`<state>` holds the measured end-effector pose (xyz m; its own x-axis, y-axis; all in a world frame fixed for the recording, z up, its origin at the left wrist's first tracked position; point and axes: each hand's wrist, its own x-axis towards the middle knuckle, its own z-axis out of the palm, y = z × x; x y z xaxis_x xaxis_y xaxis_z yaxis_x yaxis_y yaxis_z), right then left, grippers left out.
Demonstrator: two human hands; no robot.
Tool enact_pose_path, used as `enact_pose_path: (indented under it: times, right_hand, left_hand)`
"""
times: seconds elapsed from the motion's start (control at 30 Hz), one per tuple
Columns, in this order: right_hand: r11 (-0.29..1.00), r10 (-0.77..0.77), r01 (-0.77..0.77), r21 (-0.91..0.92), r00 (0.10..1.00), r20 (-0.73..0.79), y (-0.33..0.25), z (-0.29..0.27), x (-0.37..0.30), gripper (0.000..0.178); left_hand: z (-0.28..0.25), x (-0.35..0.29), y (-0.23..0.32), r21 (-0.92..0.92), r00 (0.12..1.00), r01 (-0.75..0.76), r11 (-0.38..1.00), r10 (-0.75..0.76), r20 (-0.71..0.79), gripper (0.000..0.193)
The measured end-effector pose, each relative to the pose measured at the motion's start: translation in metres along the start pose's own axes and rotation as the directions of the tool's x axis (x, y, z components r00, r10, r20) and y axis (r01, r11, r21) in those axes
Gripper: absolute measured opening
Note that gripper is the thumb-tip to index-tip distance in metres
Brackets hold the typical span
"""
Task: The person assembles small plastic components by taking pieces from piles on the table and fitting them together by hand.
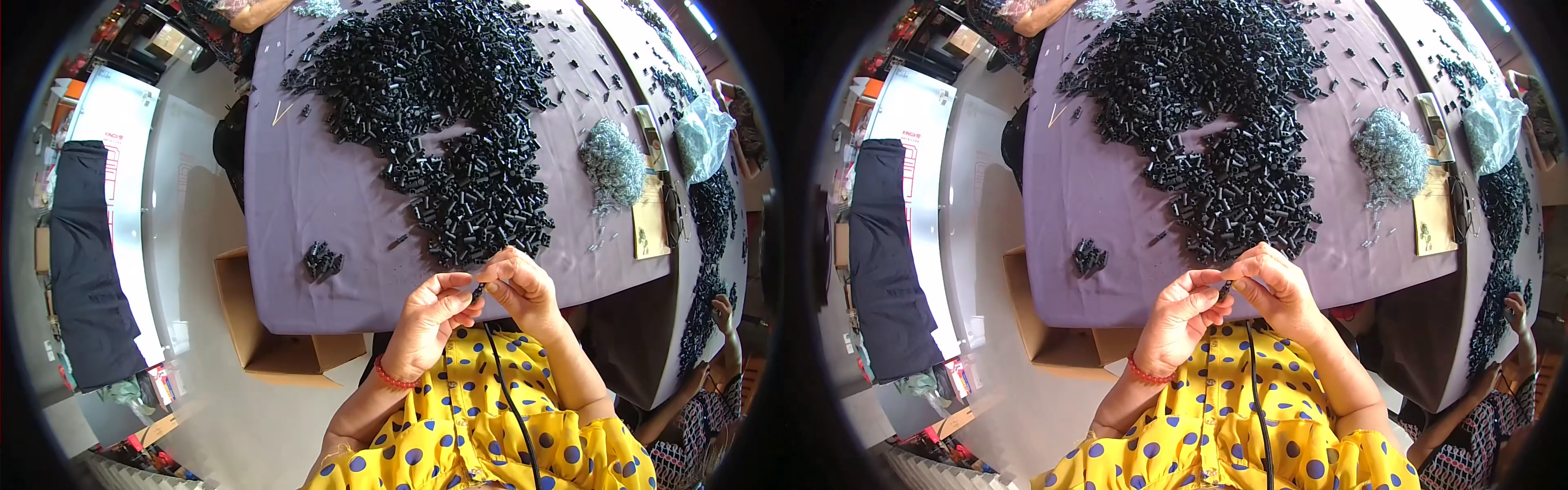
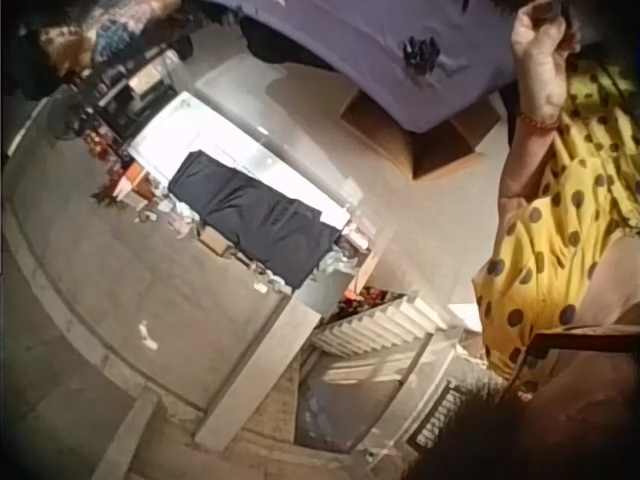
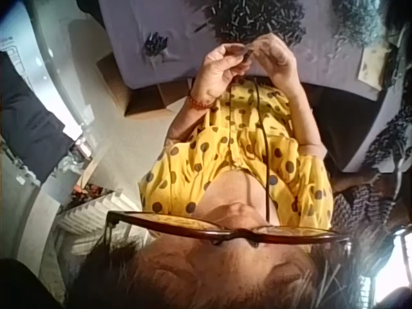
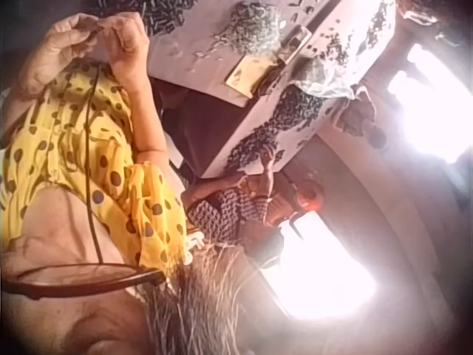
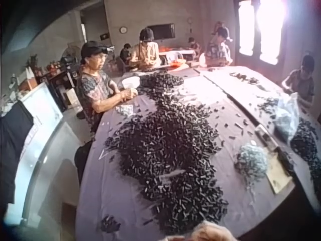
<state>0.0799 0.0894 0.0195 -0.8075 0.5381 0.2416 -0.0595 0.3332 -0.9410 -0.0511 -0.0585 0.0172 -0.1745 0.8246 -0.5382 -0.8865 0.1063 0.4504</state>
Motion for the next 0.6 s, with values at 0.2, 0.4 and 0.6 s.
enact_pose_path:
  times: [0.2, 0.4, 0.6]
  right_hand:
    - [0.943, 0.202, -0.206, 0.262, 0.979, 0.040, 0.006, 0.002, -0.008, 0.013]
    - [0.873, 0.249, -0.260, 0.412, 0.965, 0.081, 0.001, 0.000, -0.007, 0.009]
    - [0.916, 0.211, -0.205, 0.345, 0.977, 0.019, 0.006, 0.004, -0.011, 0.008]
  left_hand:
    - [0.004, -0.001, -0.001, 0.024, 1.000, -0.025, 0.999, 0.025, -0.016, 0.024]
    - [0.009, -0.002, 0.000, 0.109, 0.993, -0.104, 0.989, 0.110, -0.050, 0.025]
    - [0.009, -0.002, -0.003, 0.166, 0.987, -0.134, 0.977, 0.147, -0.070, 0.025]
